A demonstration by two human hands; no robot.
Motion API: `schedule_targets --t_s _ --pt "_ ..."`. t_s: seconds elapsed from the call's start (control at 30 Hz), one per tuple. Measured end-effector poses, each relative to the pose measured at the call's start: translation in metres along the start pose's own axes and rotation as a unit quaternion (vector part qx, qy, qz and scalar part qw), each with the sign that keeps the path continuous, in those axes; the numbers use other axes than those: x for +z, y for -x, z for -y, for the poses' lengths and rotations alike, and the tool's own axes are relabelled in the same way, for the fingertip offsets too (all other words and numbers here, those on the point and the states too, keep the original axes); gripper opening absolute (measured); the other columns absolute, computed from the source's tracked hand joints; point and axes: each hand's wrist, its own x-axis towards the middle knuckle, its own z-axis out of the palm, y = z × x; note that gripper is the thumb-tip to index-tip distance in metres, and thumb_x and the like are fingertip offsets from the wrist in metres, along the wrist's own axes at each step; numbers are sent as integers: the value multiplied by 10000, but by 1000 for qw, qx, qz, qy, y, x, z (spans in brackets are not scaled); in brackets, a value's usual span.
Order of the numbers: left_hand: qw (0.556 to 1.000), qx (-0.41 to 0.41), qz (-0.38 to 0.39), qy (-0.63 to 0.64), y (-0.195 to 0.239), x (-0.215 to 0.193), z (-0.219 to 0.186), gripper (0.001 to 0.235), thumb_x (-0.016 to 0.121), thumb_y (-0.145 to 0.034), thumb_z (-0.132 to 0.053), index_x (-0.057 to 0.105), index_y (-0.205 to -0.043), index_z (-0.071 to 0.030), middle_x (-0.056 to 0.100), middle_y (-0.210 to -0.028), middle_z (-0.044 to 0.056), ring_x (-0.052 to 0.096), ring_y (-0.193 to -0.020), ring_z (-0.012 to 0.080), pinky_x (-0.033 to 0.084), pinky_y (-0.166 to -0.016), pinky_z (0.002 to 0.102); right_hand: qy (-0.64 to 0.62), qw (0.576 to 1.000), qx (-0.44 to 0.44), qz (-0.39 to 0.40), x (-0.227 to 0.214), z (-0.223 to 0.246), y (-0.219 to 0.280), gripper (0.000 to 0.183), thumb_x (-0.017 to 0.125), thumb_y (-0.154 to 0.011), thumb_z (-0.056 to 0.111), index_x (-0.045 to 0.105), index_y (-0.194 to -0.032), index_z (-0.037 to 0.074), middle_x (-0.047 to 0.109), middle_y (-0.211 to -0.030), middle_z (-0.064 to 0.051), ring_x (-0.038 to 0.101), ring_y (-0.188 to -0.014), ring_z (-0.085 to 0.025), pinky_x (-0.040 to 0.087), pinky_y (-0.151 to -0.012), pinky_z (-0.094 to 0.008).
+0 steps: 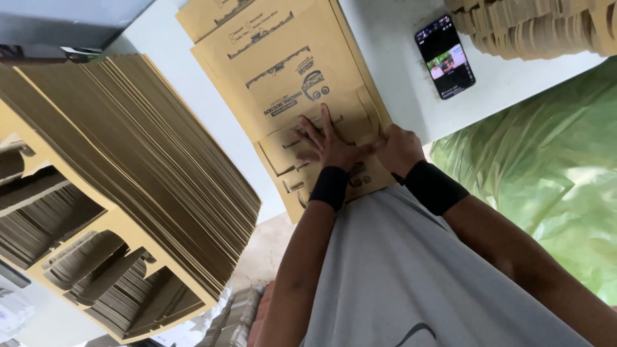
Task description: Folding flat cardboard sheets into boxes and stacking them on a workbench
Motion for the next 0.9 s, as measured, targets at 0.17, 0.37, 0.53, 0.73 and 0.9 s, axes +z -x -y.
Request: schedule_targets --t_s 0.17,0.37,0.53,0.73,0.9 --pt "999 6 -38 -29 -19 23 16 1376 876 -701 -375 -135 -1630 -457 -336 -1684 151 -342 -1511 479 -23 -1050 889 21 1000 -5 5 -2 23 1 341 510 -963 262 641 -1023 -47 703 -945 -298 713 -968 -484 606 -754 -538" --pt "998 38 -43 -23 -22 26 20 1297 818 -738 -341 -114 -1629 -481 -314 -1692 156 -262 -1526 520 20 -1047 892 -82 995 48 32 -8 21 5 454 568 -927 331 619 -1185 -39 683 -1084 -292 680 -1061 -486 591 -796 -545" --pt "996 85 14 33 -22 11 43 1311 871 -728 -451 -48 -1663 -409 -341 -1678 170 -353 -1486 535 -19 -1057 886 -268 948 130 113 2 4 25 790 671 -850 558 617 -1361 -42 640 -1304 -303 588 -1237 -486 518 -968 -563" --pt "986 150 70 -13 -14 14 63 1370 928 -702 -480 -51 -1660 -429 -366 -1671 103 -319 -1509 505 -25 -1101 860 -175 967 141 120 10 -5 33 801 612 -873 566 571 -1442 4 594 -1384 -292 521 -1323 -500 443 -1064 -593" --pt "981 160 24 -104 -18 24 69 1325 893 -720 -493 -46 -1653 -428 -324 -1674 173 -267 -1514 553 46 -1094 880 -211 955 180 105 39 -44 9 600 622 -889 435 634 -1339 37 677 -1155 -234 723 -911 -421 616 -715 -483"
